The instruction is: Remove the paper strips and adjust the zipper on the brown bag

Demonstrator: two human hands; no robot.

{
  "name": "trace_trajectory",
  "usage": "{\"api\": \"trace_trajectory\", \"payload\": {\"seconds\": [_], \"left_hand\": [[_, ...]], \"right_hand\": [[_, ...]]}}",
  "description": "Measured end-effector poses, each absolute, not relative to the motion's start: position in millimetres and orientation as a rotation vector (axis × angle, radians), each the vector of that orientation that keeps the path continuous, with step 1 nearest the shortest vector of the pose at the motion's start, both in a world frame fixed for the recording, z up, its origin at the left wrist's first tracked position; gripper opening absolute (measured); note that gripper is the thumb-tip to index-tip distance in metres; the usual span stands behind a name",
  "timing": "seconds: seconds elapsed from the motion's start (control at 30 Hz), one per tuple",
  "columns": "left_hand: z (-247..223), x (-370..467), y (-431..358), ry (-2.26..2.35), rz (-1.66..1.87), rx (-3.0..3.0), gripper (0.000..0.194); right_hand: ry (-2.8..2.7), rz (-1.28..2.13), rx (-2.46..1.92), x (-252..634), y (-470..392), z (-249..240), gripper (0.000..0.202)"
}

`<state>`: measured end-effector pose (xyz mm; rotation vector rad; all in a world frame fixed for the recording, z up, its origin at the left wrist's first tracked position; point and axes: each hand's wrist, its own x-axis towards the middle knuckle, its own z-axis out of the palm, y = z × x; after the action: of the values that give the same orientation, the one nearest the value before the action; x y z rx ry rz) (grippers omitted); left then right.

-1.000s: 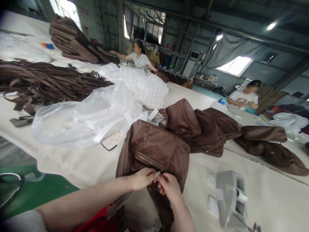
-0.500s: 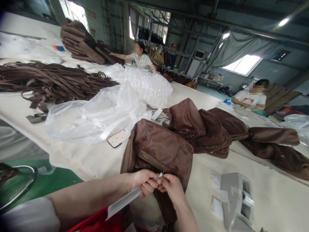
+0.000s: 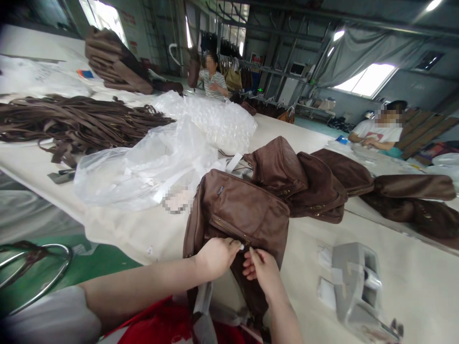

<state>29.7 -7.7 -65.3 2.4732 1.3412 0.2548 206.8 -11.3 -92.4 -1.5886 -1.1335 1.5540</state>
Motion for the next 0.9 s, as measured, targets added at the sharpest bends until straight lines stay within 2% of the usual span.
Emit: {"api": "trace_trajectory", "payload": {"seconds": [0.07,0.2,0.33,0.43,0.53,0.67,0.8,0.9], "left_hand": [[-68.8,32.1,-13.2,1.338,0.126,2.610,0.024],[-82.8,39.5,-23.0,1.375,0.126,2.769,0.035],[-86.8,40.6,-26.4,1.350,0.143,2.816,0.040],[-81.3,38.2,-22.1,1.336,0.086,2.697,0.033],[-76.3,36.6,-14.3,1.405,0.077,2.435,0.022],[-75.7,37.4,-5.5,1.406,0.340,1.877,0.025],[-72.7,33.5,0.9,1.122,0.380,1.169,0.031],[-66.0,24.5,5.8,0.753,0.290,0.630,0.025]], "right_hand": [[-1.119,1.572,-1.610,203.9,-14.5,-85.7,0.052],[-1.229,1.561,-1.637,194.5,-16.5,-74.5,0.058],[-1.412,1.425,-1.671,189.2,-14.7,-78.8,0.051],[-1.424,1.360,-1.617,187.5,-16.4,-90.2,0.045],[-1.393,1.275,-1.584,185.9,-20.9,-98.1,0.043],[-1.330,1.304,-1.592,184.9,-25.0,-97.9,0.040],[-1.265,1.404,-1.533,186.0,-23.9,-97.2,0.042],[-1.214,1.470,-1.544,185.7,-21.9,-96.0,0.048]]}}
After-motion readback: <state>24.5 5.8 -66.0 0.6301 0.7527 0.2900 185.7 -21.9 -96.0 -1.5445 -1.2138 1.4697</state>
